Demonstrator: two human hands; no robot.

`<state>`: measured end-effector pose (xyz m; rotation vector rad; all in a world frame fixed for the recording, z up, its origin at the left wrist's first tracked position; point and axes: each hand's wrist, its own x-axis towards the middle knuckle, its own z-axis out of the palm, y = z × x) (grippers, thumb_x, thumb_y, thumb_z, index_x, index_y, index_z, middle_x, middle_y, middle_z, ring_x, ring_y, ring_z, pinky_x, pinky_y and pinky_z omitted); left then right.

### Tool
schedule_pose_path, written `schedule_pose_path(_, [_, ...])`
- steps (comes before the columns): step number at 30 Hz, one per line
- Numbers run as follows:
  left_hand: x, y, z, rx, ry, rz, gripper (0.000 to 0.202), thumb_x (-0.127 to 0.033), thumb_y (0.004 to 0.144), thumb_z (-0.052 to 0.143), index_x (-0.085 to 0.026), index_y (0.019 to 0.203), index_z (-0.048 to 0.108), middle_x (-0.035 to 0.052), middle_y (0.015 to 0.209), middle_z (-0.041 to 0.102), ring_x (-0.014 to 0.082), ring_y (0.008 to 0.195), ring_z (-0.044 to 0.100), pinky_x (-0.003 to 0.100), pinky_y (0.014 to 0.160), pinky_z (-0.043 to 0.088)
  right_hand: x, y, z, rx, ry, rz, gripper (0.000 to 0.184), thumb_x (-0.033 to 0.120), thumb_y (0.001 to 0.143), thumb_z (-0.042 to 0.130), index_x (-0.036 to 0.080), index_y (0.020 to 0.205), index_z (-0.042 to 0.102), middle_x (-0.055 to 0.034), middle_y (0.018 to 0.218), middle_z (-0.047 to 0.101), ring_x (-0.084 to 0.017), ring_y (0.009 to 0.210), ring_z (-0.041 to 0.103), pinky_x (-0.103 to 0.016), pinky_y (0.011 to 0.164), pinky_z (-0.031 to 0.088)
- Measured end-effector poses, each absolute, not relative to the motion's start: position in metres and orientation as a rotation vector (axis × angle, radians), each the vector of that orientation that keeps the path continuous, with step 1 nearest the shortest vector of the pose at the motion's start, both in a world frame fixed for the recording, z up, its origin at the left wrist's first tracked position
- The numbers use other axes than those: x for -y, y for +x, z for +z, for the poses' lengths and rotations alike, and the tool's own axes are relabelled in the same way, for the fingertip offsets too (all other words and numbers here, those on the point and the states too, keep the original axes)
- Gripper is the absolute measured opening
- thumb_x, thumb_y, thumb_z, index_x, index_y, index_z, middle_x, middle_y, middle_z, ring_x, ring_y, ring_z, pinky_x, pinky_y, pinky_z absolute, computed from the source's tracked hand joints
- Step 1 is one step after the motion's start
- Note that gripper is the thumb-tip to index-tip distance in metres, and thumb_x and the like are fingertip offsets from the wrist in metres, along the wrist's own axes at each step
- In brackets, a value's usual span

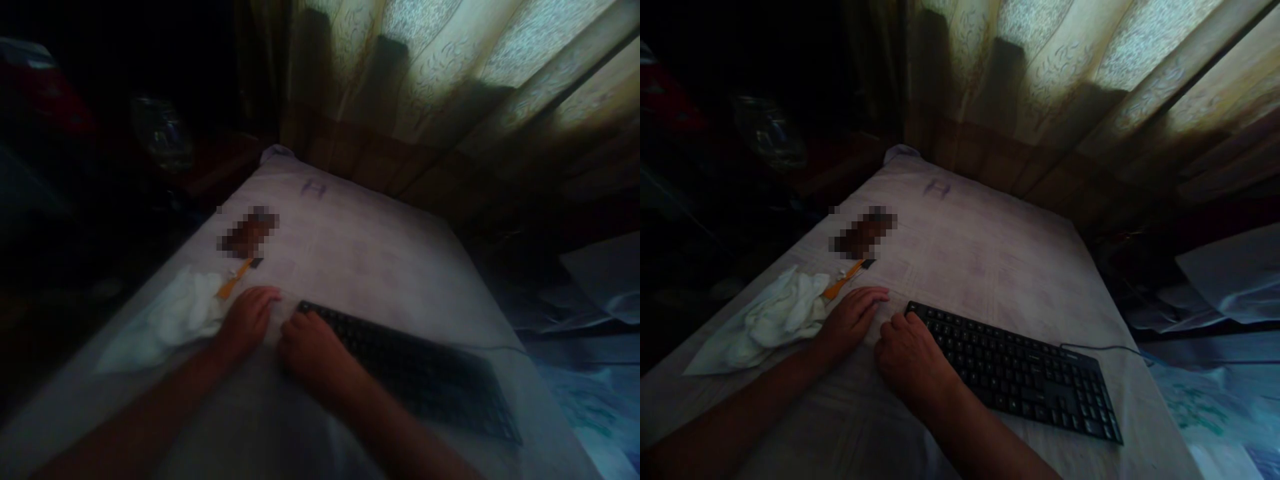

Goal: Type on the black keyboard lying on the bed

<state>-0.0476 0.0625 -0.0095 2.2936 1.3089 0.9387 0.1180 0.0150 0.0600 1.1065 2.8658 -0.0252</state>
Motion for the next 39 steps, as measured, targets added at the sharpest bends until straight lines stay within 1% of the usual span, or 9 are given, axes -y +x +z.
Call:
schedule_pose_path(6, [-0.063, -0.048, -0.013, -1.28, 2.339, 0.958, 0.029, -0.015, 0.089, 0.036, -0.016, 0.1, 0.063, 0.0102, 0.107, 0.07, 0.022, 0.104, 0.062, 0.042, 0.093, 0.051, -0.001, 0.116, 0.061, -2.87, 1.091, -0.064, 0.017, 0.018, 0.093, 0.057, 0.016, 0.078, 0.067, -0.0045, 0.079, 0.061, -0.021, 0.083, 0.051, -0.035, 0.072, 0.039])
schedule_pose_path(10, [-0.063, -0.048, -0.013, -1.275, 2.339, 0.964, 0.029, -0.014, 0.088, 0.038, -0.017, 0.1, 0.063, 0.0092, 0.107, 0.07, 0.0216, 0.105, 0.063, 0.042, 0.094, 0.051, -0.009, 0.119, 0.06, -2.845, 1.094, -0.063, 0.017, 0.02, 0.093, 0.057, 0.017, 0.079, 0.067, -0.0047, 0.08, 0.061, -0.021, 0.084, 0.052, -0.035, 0.073, 0.04])
schedule_pose_path(17, [-0.063, -0.047, -0.01, -1.284, 2.297, 0.981, 0.027, -0.013, 0.088, 0.04, -0.02, 0.099, 0.064, 0.0069, 0.107, 0.071, 0.0206, 0.103, 0.063, 0.041, 0.093, 0.051, -0.032, 0.124, 0.065, -2.766, 1.176, -0.019, 0.013, 0.018, 0.093, 0.057, 0.016, 0.088, 0.068, -0.0071, 0.087, 0.064, -0.022, 0.089, 0.052, -0.035, 0.075, 0.04])
schedule_pose_path(25, [-0.064, -0.047, -0.011, -1.275, 2.303, 0.991, 0.027, -0.014, 0.089, 0.04, -0.018, 0.099, 0.065, 0.0087, 0.106, 0.071, 0.0221, 0.102, 0.064, 0.044, 0.093, 0.052, -0.052, 0.13, 0.062, -2.727, 1.258, 0.051, 0.012, 0.019, 0.093, 0.056, 0.017, 0.092, 0.068, -0.0074, 0.09, 0.065, -0.023, 0.091, 0.054, -0.036, 0.076, 0.04])
schedule_pose_path(29, [-0.064, -0.047, -0.01, -1.273, 2.301, 0.99, 0.027, -0.014, 0.088, 0.041, -0.019, 0.099, 0.065, 0.0079, 0.106, 0.071, 0.0219, 0.102, 0.064, 0.044, 0.093, 0.052, -0.059, 0.132, 0.061, -2.707, 1.286, 0.065, 0.014, 0.018, 0.094, 0.054, 0.016, 0.093, 0.068, -0.0083, 0.091, 0.065, -0.023, 0.091, 0.054, -0.036, 0.075, 0.04])
schedule_pose_path(36, [-0.063, -0.048, -0.01, -1.29, 2.281, 0.999, 0.026, -0.016, 0.089, 0.041, -0.021, 0.099, 0.064, 0.0062, 0.106, 0.071, 0.0209, 0.103, 0.063, 0.042, 0.093, 0.052, -0.044, 0.129, 0.062, -2.746, 1.243, 0.027, 0.013, 0.017, 0.093, 0.056, 0.017, 0.089, 0.068, -0.0068, 0.089, 0.066, -0.022, 0.088, 0.053, -0.035, 0.074, 0.039])
schedule_pose_path(39, [-0.064, -0.048, -0.01, -1.295, 2.278, 0.998, 0.026, -0.015, 0.088, 0.041, -0.021, 0.099, 0.064, 0.0062, 0.106, 0.071, 0.0209, 0.103, 0.063, 0.042, 0.093, 0.051, -0.034, 0.127, 0.065, -2.766, 1.205, 0.008, 0.012, 0.017, 0.092, 0.057, 0.017, 0.087, 0.067, -0.0059, 0.088, 0.065, -0.022, 0.087, 0.053, -0.035, 0.073, 0.039])
